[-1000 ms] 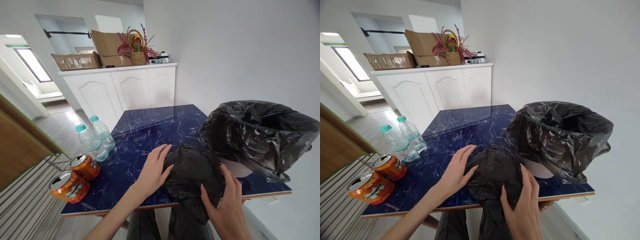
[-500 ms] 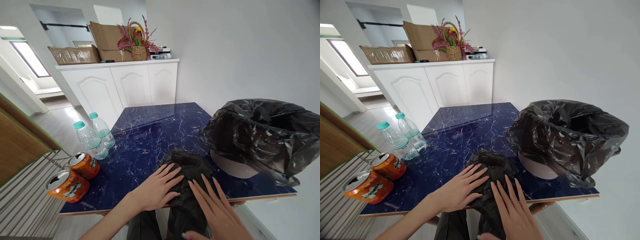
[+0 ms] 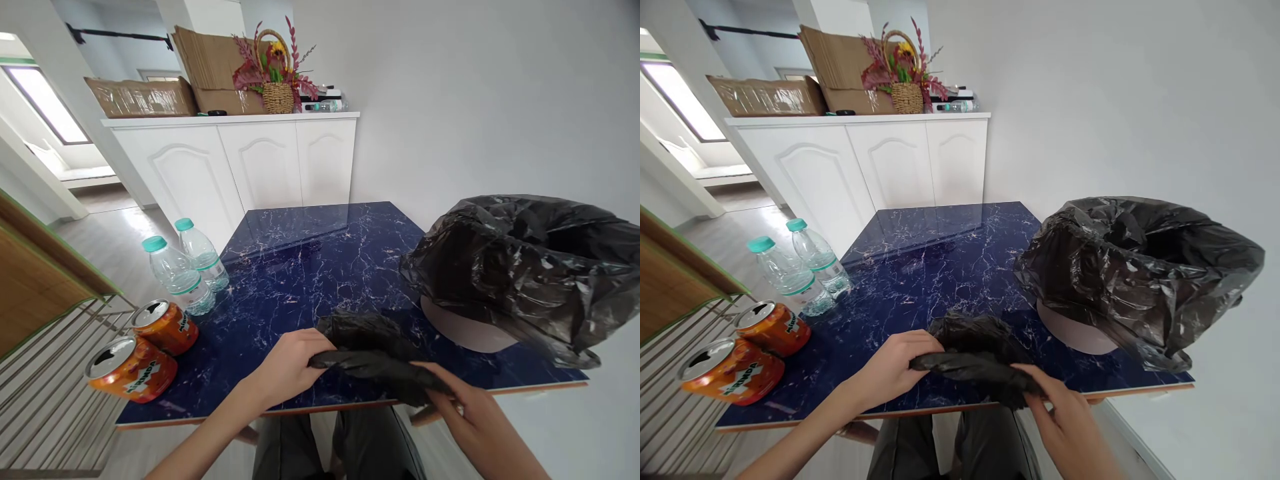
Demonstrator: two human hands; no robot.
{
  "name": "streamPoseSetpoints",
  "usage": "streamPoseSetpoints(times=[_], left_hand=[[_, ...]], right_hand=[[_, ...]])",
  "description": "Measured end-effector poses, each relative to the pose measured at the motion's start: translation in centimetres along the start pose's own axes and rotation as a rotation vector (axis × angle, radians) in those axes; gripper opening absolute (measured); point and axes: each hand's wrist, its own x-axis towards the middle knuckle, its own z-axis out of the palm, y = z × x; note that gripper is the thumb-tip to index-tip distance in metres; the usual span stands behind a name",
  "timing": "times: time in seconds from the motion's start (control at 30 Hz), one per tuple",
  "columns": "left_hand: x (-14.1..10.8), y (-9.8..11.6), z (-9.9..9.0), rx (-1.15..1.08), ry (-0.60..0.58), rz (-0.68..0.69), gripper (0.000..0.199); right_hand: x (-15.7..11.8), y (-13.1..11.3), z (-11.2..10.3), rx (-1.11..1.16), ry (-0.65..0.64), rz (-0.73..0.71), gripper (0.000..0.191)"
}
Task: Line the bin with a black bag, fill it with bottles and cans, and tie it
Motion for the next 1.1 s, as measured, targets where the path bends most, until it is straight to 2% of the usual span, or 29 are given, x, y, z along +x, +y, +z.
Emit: streamPoseSetpoints(times=[0.03,0.1,0.17,0.2,0.23,0.3,0.37,0.43,0.47,0.53,0.6,0.67,0.83,1.1], left_hand=[[0.1,0.2,-0.1,-0.017,0.029,-0.074,0.022],[0.5,0.7,-0.2,-0.047,0.072,-0.222,0.018],[1.3,1.0,0.0,-0.080,0.112,-0.320,0.027],[1.8,1.0,0.2,-0.087,0.136,-0.349,0.031],[2.4,1.0,0.4,-0.080,0.161,-0.368,0.034],[3.7,0.7,0.9,-0.005,0.197,-0.396,0.042],[4.9,0.4,1.3,0.156,0.216,-0.428,0.051],[5.7,0.2,1.5,0.367,0.265,-0.406,0.057],[6.0,0.1,1.6,0.468,0.299,-0.347,0.055],[6.2,0.2,1.9,0.606,0.326,-0.119,0.046],[6.1,0.3,2.5,0.645,0.250,0.143,0.039],[5.9,0.2,3.4,0.624,0.144,0.261,0.039],[5.3,-1.4,4.8,0.583,0.049,0.118,0.057],[4.1,-3.3,3.5,0.492,-0.047,0.044,0.062]], right_hand=[[0.2,-0.7,0.0,0.018,0.077,0.057,0.039],[0.5,-2.9,0.3,-0.015,0.332,0.078,0.044],[0.7,-5.4,1.0,-0.077,0.553,-0.052,0.049],[1.0,-6.5,1.4,-0.107,0.584,-0.149,0.051],[1.3,-7.3,1.9,-0.135,0.554,-0.245,0.054],[2.4,-8.0,3.0,-0.208,0.406,-0.374,0.058],[3.9,-7.4,4.3,-0.310,0.275,-0.391,0.059],[5.5,-6.0,5.6,-0.401,0.222,-0.339,0.061],[6.1,-5.2,6.2,-0.431,0.207,-0.310,0.061],[6.9,-3.8,7.1,-0.464,0.183,-0.273,0.061],[7.1,-2.9,7.6,-0.475,0.167,-0.276,0.060],[7.1,-2.5,7.8,-0.479,0.149,-0.297,0.061],[7.1,-2.4,7.4,-0.478,0.131,-0.287,0.059],[7.3,-1.2,5.6,-0.458,0.082,-0.326,0.062]])
